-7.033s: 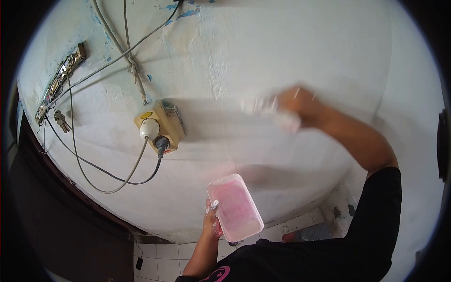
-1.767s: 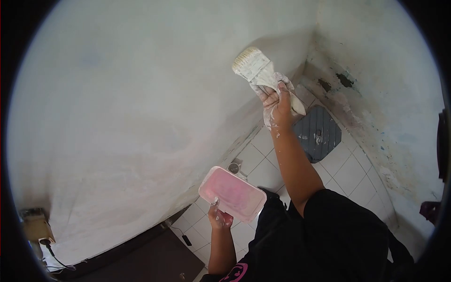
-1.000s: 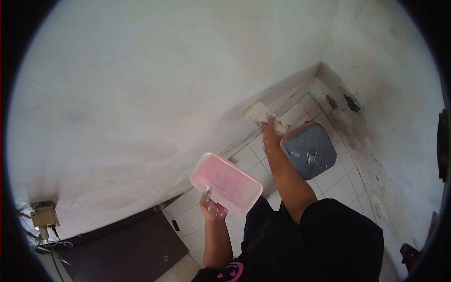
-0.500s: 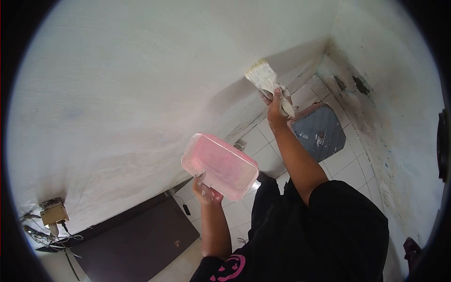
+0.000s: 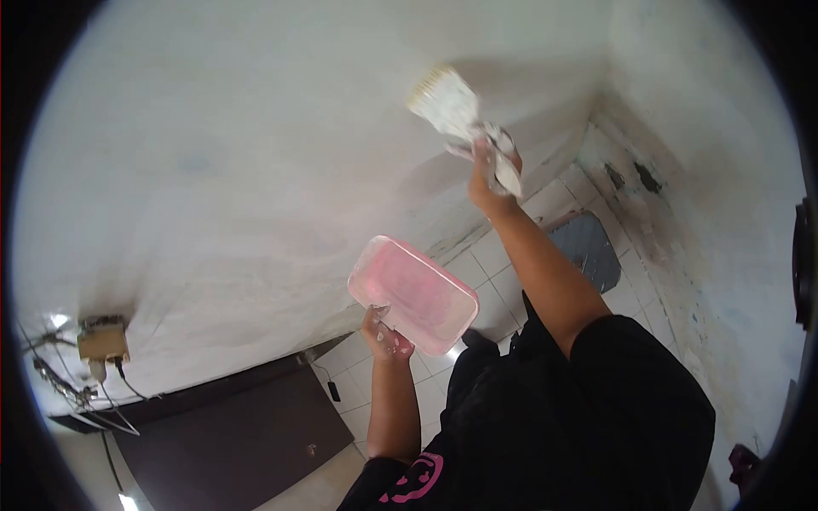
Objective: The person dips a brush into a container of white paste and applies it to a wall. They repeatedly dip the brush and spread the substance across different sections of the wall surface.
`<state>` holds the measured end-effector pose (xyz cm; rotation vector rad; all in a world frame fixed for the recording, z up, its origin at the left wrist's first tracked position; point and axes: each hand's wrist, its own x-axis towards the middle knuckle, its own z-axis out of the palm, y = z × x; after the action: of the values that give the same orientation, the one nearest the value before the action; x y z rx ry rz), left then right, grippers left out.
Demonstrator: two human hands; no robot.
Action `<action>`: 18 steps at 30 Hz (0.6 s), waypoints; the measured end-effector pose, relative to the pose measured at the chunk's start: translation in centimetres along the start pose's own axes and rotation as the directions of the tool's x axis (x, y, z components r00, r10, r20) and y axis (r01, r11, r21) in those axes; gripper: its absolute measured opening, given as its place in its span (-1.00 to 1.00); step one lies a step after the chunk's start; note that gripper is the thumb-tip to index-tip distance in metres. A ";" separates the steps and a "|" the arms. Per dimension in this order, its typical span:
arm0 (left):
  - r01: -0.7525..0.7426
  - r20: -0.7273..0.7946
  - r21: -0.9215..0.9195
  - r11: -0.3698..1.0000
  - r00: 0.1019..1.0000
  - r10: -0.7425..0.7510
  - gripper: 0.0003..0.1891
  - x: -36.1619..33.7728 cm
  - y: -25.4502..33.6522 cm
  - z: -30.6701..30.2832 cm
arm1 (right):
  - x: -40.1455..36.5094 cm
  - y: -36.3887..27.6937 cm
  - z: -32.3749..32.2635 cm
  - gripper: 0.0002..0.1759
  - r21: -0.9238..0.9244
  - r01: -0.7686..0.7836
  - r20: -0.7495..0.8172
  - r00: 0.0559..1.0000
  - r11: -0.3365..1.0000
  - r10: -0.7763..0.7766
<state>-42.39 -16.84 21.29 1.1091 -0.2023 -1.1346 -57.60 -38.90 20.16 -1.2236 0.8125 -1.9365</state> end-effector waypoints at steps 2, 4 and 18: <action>-0.009 0.078 -0.047 0.999 0.997 0.013 -0.48 -0.8 0.9 -0.1 | -2.5 2.9 -1.4 -0.72 0.006 -0.126 -0.065 0.990 0.992 0.126; -0.017 0.175 -0.097 0.995 0.984 0.034 -0.52 -1.6 1.8 -0.6 | -4.4 4.0 -2.1 -0.71 0.156 -0.229 -0.100 0.964 0.961 0.246; 0.041 0.420 -0.098 0.994 0.908 0.004 -0.53 -6.3 7.2 -4.4 | 10.8 -29.7 9.7 -0.78 0.075 0.462 0.171 0.867 0.884 -0.468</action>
<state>-38.13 -9.23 27.20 0.7637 -0.4639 -1.3782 -58.69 -32.38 52.56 -1.6697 0.4074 -2.1512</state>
